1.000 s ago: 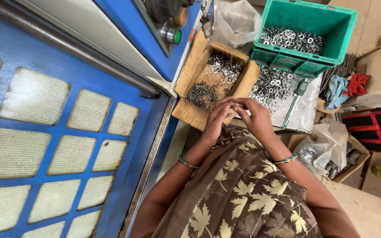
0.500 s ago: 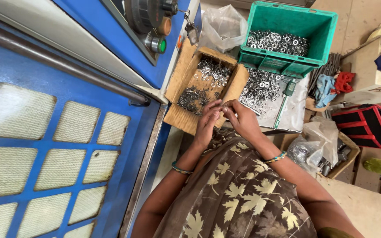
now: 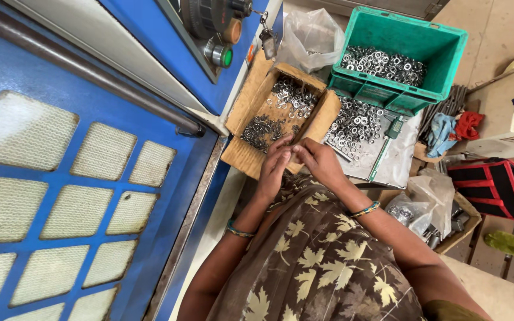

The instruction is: The person sorts small metal washers and nuts from a cardboard box into a green plastic bin. They open a blue machine door, place a washer into the machine, and close the door. They then use a digital caliper to measure a washer before continuing to sort parts.

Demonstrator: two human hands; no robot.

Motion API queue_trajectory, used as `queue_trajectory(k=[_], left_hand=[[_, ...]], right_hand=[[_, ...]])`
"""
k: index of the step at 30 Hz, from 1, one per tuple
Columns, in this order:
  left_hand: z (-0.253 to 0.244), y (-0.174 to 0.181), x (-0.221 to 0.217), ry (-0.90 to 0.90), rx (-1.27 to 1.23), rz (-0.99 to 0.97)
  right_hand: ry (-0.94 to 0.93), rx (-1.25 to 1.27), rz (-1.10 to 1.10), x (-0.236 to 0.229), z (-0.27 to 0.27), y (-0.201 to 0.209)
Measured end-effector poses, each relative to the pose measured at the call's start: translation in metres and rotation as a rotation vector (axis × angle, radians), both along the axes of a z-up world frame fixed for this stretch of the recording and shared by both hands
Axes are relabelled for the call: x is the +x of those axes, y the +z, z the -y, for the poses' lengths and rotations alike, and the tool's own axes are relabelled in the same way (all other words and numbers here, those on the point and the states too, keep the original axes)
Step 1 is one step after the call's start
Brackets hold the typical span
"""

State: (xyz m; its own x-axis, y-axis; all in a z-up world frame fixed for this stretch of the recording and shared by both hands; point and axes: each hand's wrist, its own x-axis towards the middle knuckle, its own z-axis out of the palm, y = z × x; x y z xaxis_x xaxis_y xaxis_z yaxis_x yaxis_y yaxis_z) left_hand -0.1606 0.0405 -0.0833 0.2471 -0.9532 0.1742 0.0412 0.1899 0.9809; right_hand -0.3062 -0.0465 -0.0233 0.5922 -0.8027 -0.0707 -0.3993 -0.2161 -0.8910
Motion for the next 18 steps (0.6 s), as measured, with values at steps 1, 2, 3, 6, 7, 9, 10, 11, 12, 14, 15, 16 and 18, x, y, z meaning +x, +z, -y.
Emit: queue_trajectory(k=[1,2,3,6,7,9,10,11,12,14,15,16,18], left_hand=[[0.000,0.001,-0.001,0.000,0.006,-0.042],[0.000,0.001,-0.001,0.000,0.012,-0.085],[-0.001,0.002,-0.001,0.012,0.022,-0.062],[-0.003,0.002,-0.002,0.046,0.062,-0.012],[-0.003,0.002,-0.002,0.058,0.082,-0.009],[-0.001,0.000,-0.002,0.111,0.121,0.001],[0.000,-0.002,-0.001,0.152,0.141,0.008],[0.003,-0.004,-0.001,0.192,0.159,0.014],[0.004,-0.007,0.001,0.222,0.151,-0.030],[0.004,-0.014,0.004,0.278,0.137,-0.118],[0.004,-0.018,0.005,0.299,0.150,-0.143],[0.003,-0.022,0.006,0.321,0.163,-0.167],[0.004,-0.031,0.009,0.348,0.140,-0.206]], right_hand=[[0.010,0.013,0.041,0.000,0.002,-0.001],[0.030,-0.045,0.083,0.000,0.003,-0.003],[0.053,-0.099,0.124,0.000,0.004,-0.005],[0.076,-0.094,0.107,0.000,0.011,-0.017],[0.078,-0.063,0.076,0.001,0.016,-0.022],[0.058,-0.064,0.088,0.000,0.029,-0.035],[0.049,-0.063,0.094,-0.003,0.039,-0.042],[-0.012,-0.089,0.081,-0.009,0.052,-0.046],[-0.072,-0.116,0.067,-0.016,0.068,-0.049],[-0.145,-0.254,0.109,-0.029,0.108,-0.046],[-0.201,-0.335,0.105,-0.037,0.128,-0.039],[-0.183,-0.557,0.123,-0.046,0.147,-0.029],[-0.307,-0.626,0.026,-0.053,0.183,-0.005]])
